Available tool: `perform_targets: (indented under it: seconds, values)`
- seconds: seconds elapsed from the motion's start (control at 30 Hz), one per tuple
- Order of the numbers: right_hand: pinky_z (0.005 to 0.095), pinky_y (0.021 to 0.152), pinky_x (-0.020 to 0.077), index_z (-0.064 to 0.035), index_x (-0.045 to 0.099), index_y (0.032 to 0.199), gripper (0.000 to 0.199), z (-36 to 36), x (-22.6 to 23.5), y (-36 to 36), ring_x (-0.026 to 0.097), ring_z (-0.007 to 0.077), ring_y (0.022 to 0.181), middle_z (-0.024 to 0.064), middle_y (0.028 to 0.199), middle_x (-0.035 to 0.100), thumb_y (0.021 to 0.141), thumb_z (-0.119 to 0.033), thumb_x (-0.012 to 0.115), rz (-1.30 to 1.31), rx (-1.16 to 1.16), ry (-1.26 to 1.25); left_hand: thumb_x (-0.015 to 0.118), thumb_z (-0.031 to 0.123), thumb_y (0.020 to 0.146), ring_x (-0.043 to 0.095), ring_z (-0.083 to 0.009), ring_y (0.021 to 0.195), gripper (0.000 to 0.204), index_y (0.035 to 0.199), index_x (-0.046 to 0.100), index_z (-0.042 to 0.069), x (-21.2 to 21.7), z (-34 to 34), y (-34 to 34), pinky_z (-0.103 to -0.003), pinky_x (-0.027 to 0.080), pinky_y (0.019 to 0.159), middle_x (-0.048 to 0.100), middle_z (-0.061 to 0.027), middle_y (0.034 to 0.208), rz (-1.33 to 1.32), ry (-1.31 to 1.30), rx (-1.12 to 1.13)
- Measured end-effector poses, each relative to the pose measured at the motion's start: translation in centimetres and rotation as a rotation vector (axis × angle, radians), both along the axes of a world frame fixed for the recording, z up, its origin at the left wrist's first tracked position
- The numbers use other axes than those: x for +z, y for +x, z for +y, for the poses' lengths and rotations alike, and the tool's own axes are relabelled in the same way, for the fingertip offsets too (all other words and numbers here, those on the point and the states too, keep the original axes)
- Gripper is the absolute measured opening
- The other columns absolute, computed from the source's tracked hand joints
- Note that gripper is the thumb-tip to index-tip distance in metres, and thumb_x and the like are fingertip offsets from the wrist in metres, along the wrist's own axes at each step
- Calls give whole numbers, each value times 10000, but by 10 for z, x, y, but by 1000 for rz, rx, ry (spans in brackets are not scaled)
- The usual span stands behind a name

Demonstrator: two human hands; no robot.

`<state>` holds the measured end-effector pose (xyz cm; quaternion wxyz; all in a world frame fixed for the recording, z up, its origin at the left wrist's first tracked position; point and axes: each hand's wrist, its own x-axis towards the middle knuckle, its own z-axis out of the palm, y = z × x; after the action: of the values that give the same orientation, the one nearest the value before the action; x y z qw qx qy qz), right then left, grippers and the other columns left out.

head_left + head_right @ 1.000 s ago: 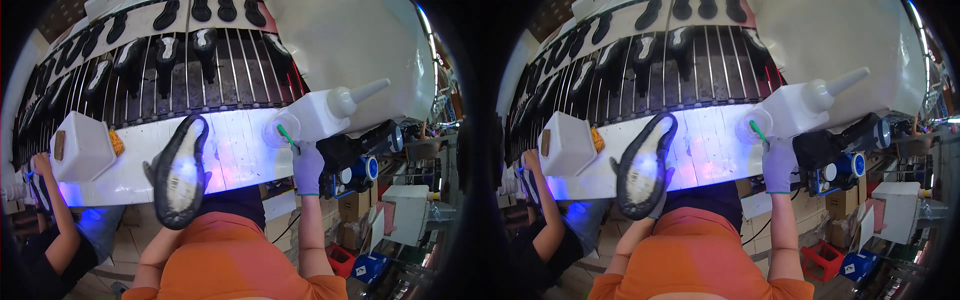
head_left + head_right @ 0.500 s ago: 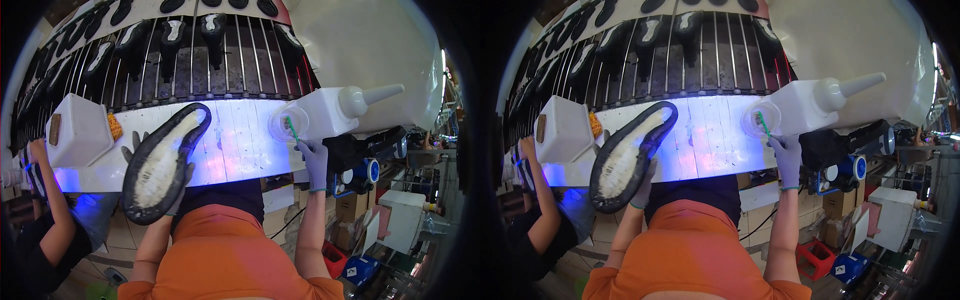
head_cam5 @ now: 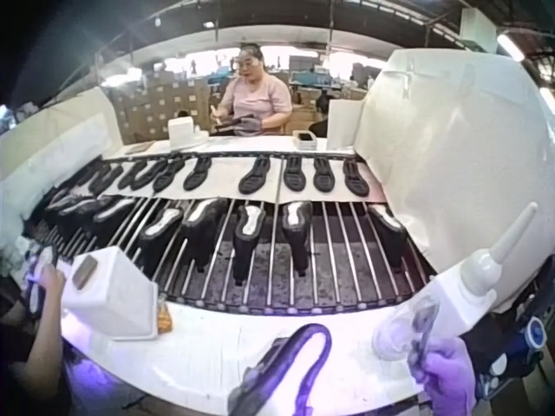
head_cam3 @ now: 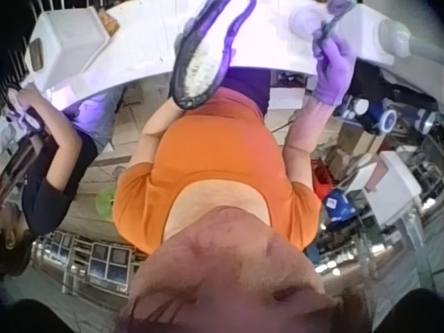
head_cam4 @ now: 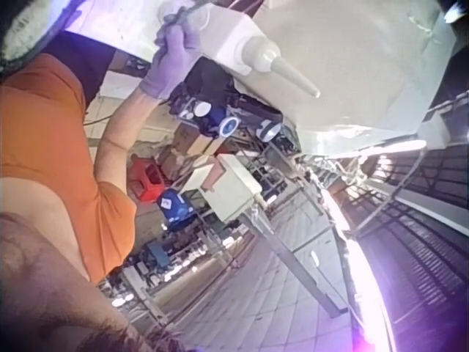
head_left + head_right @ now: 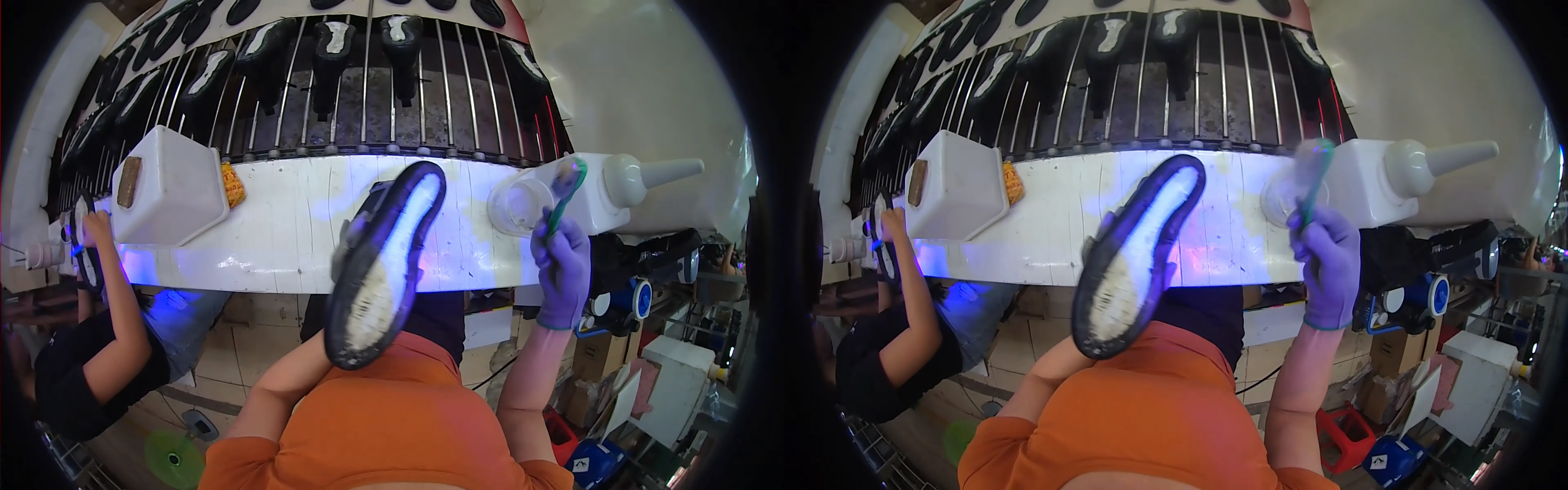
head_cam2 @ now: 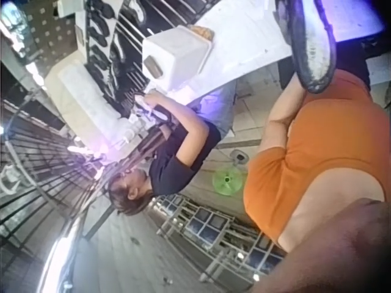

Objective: Apply glue or primer to shoe soles and components using a brush on a factory production line.

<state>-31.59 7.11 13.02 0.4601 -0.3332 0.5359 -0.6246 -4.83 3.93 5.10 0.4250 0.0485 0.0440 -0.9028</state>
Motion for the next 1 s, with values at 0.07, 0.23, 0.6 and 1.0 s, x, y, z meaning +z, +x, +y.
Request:
perform_targets:
  seconds: [0.07,0.23,0.6,1.0]
  values:
    - [203,498,400,57,664,1022,230,5,15,18,523,87,579,93,854,650,833,-75,651,115,106,67,538,519,904,542,-310,1152,607,1377,432,154,-17,-1,-6,-506,454,974,491,-153,1340,83,15,-63]
    - [218,613,472,2,716,993,281,20,21,65,622,107,705,82,867,679,715,31,749,272,347,296,529,525,897,533,-378,1175,676,1443,360,164,-46,12,-25,-541,443,998,421,-204,1411,-653,-234,234]
    - [243,608,479,-5,733,892,235,35,11,103,644,159,708,113,801,684,661,-6,774,508,336,122,591,486,871,547,-288,1160,660,1382,372,132,-73,7,-25,-453,424,1016,477,-164,1323,-1604,-1207,850]
    - [216,571,388,23,697,857,138,10,-17,77,495,57,622,45,746,654,774,-74,750,618,136,301,753,333,792,503,-294,1205,825,1381,215,123,-102,1,-46,-508,289,1083,448,-139,1309,-1622,-1274,1310]
